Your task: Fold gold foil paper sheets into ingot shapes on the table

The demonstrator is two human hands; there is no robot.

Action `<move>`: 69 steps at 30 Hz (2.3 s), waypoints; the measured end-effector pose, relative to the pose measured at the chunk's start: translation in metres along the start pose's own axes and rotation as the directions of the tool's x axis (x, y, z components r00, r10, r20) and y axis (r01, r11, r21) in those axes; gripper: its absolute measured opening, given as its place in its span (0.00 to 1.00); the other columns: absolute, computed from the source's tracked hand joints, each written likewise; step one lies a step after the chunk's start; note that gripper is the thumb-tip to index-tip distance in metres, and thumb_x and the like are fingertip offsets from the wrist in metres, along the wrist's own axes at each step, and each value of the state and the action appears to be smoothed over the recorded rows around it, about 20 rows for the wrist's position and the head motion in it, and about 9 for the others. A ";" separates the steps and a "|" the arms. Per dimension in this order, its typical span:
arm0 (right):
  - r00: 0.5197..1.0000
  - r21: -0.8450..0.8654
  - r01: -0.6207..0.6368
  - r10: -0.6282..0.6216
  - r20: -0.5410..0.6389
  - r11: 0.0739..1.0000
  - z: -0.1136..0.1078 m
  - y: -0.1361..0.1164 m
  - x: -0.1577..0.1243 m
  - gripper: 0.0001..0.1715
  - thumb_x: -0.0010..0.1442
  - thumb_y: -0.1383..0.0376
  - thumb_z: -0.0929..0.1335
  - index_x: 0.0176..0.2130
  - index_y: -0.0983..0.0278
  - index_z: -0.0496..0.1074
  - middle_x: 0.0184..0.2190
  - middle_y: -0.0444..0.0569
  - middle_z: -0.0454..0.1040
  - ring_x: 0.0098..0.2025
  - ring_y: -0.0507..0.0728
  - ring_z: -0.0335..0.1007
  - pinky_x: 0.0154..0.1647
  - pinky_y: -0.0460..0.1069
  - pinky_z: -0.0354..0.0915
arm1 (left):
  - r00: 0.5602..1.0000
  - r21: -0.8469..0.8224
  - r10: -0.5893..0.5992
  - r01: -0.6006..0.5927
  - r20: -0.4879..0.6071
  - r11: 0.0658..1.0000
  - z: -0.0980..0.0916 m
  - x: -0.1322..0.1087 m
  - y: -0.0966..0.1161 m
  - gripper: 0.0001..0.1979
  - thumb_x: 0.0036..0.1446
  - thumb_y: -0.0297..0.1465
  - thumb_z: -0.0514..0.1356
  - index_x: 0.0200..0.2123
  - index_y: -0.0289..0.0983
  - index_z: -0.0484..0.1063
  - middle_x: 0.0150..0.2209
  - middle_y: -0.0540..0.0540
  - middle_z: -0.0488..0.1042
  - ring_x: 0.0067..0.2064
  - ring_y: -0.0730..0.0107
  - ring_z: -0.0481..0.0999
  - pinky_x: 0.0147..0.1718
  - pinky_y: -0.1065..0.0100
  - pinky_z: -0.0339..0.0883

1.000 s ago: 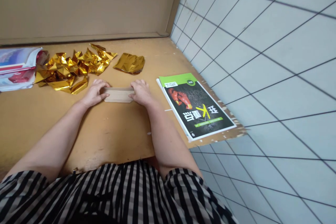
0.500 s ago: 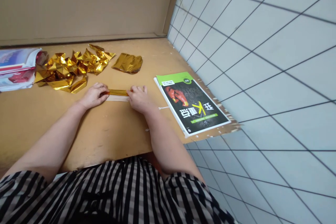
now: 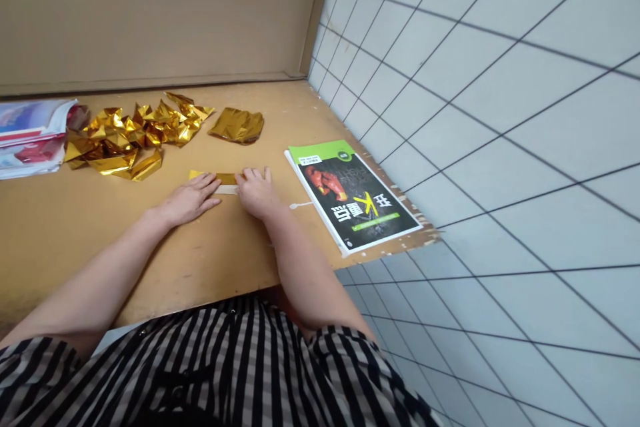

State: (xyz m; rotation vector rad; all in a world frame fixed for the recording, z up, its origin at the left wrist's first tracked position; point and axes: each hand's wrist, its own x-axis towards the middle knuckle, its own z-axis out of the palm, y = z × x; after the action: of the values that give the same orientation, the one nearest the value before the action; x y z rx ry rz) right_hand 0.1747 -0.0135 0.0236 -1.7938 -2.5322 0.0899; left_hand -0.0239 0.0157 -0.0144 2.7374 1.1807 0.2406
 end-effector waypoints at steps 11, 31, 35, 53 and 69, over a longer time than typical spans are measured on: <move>0.994 0.231 0.105 -0.111 0.012 0.967 0.026 -0.030 0.011 0.42 0.68 0.48 0.53 0.68 0.74 0.50 0.69 0.64 0.52 0.71 0.64 0.43 0.69 0.61 0.46 | 0.997 -0.036 0.034 -0.031 0.065 0.999 0.003 0.000 -0.007 0.30 0.64 0.38 0.49 0.66 0.33 0.55 0.68 0.34 0.55 0.69 0.52 0.52 0.66 0.50 0.49; 0.996 0.155 -0.050 0.039 0.079 0.987 0.023 -0.002 -0.002 0.40 0.68 0.52 0.53 0.68 0.75 0.51 0.70 0.63 0.49 0.72 0.63 0.41 0.70 0.59 0.43 | 0.989 0.057 -0.051 0.043 0.137 0.997 -0.012 0.012 0.022 0.39 0.65 0.53 0.41 0.68 0.30 0.51 0.70 0.36 0.51 0.71 0.52 0.47 0.67 0.53 0.46; 0.995 0.165 -0.050 0.035 0.090 0.985 0.023 -0.002 -0.002 0.39 0.68 0.53 0.53 0.68 0.75 0.51 0.70 0.63 0.49 0.72 0.63 0.40 0.70 0.60 0.43 | 0.986 -0.027 0.017 -0.013 0.164 1.000 -0.003 0.020 0.030 0.39 0.65 0.52 0.41 0.69 0.30 0.46 0.70 0.36 0.48 0.71 0.55 0.46 0.66 0.55 0.47; 0.991 0.173 -0.077 0.057 0.121 0.982 0.014 -0.005 -0.004 0.42 0.67 0.51 0.55 0.68 0.76 0.49 0.70 0.64 0.47 0.72 0.63 0.39 0.70 0.59 0.41 | 0.987 0.063 -0.111 0.104 0.119 0.993 -0.005 -0.019 -0.009 0.42 0.64 0.54 0.40 0.68 0.28 0.49 0.70 0.33 0.48 0.71 0.52 0.46 0.66 0.52 0.47; 0.987 0.222 0.137 -0.151 0.051 0.965 0.013 -0.047 0.016 0.41 0.68 0.49 0.51 0.68 0.73 0.50 0.69 0.63 0.51 0.72 0.63 0.40 0.70 0.64 0.36 | 0.994 0.039 -0.068 0.065 0.081 0.997 0.002 -0.017 -0.014 0.39 0.64 0.50 0.45 0.69 0.31 0.46 0.70 0.34 0.49 0.71 0.53 0.47 0.66 0.53 0.46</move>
State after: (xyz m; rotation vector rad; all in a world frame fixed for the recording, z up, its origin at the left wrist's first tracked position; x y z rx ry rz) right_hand 0.1244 -0.0147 0.0135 -1.5476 -2.5710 0.4140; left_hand -0.0451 0.0126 -0.0209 2.7043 1.2633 0.0979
